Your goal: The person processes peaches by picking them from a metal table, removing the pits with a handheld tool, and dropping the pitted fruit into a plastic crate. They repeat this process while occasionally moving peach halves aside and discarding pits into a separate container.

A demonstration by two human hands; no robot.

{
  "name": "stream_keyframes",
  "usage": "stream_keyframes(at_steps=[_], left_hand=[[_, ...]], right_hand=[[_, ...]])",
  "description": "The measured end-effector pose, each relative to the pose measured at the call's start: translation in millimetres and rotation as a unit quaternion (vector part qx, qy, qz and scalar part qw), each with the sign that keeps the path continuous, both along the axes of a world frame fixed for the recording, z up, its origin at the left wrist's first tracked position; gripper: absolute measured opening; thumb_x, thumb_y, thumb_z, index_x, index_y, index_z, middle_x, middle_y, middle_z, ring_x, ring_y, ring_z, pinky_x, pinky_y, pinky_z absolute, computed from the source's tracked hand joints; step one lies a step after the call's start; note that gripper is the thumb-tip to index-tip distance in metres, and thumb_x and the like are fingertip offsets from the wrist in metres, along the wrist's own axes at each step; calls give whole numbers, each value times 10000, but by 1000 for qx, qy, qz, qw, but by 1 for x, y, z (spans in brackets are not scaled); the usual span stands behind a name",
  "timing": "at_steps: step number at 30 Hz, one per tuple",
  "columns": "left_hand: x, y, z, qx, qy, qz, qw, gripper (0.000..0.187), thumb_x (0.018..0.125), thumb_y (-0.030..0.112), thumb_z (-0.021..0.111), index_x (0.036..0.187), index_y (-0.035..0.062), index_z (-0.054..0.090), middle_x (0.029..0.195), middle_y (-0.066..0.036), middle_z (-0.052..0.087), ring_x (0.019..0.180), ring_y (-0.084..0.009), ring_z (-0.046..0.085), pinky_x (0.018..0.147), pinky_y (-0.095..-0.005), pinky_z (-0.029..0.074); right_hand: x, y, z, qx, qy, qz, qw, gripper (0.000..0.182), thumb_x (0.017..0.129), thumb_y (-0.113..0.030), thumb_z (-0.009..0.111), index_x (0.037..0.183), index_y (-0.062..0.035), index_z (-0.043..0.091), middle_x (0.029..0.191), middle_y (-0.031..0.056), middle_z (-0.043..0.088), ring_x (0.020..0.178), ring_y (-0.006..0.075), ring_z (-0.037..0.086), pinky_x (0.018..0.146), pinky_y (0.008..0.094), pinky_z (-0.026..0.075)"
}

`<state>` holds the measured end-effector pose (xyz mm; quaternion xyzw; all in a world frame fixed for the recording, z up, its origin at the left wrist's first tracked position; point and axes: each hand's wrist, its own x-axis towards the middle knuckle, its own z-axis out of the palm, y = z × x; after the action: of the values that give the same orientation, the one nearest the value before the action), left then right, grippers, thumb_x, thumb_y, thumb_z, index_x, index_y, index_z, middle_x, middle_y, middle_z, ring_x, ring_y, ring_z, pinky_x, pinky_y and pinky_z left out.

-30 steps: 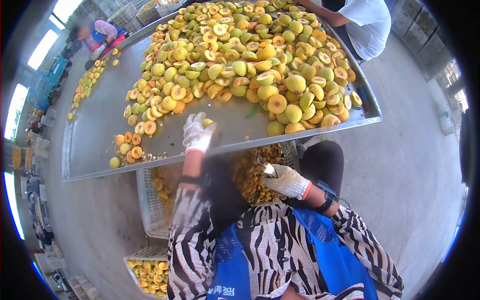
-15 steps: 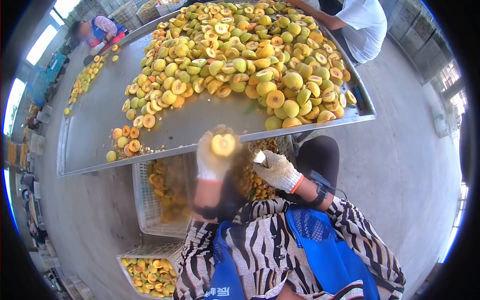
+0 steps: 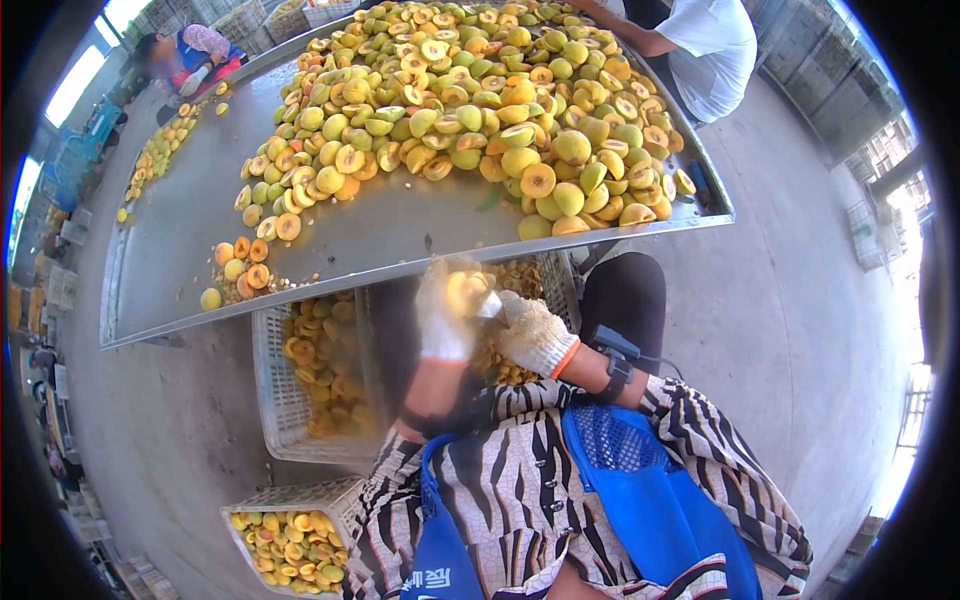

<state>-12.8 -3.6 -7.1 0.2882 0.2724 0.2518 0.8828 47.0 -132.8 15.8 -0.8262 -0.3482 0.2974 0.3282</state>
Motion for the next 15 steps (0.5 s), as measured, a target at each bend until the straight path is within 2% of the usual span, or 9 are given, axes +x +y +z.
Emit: stream_keyframes(at_steps=[3,7,10,11,14,15], left_hand=[[-2,-2,-6,22,4,10,1000,442,1031,394,419,971,1,613,881,-139,658,809,-280,652,747,-379,546],[-8,-5,-4,121,50,-5,991,420,1041,363,418,1018,-3,622,924,-117,666,846,-216,644,797,-336,526],[-9,-15,9,173,92,-23,980,391,1047,332,423,1072,0,628,979,-90,666,890,-178,633,832,-316,510],[-8,-19,11,187,104,-24,977,382,1048,322,426,1090,2,630,997,-81,664,905,-168,629,842,-312,505],[-3,-22,-12,161,76,14,984,363,1048,305,439,1111,5,633,1036,-64,657,947,-153,618,861,-305,503],[-3,-24,-8,135,77,16,988,366,1041,327,462,1093,12,641,1003,-63,662,918,-160,627,843,-304,513]], right_hand=[[-4,-2,11,6,12,13,1000,280,867,-228,601,1103,-80,582,970,198,675,932,405,641,797,470,515],[-7,-3,21,53,-31,-117,991,336,873,-277,624,1154,-99,580,971,183,682,919,391,650,798,453,523],[-1,-7,19,149,-39,-76,985,363,866,-269,642,1183,-103,585,984,173,688,922,375,657,798,444,527],[0,-6,23,120,-39,-43,991,370,852,-250,659,1187,-105,597,994,167,692,919,365,661,798,442,528],[-4,-6,6,155,-93,-62,981,476,773,-226,755,1201,-115,581,812,152,662,751,365,663,659,433,539],[-4,-6,2,173,-122,-61,976,471,768,-228,759,1189,-110,583,809,151,662,745,365,661,660,437,539]])
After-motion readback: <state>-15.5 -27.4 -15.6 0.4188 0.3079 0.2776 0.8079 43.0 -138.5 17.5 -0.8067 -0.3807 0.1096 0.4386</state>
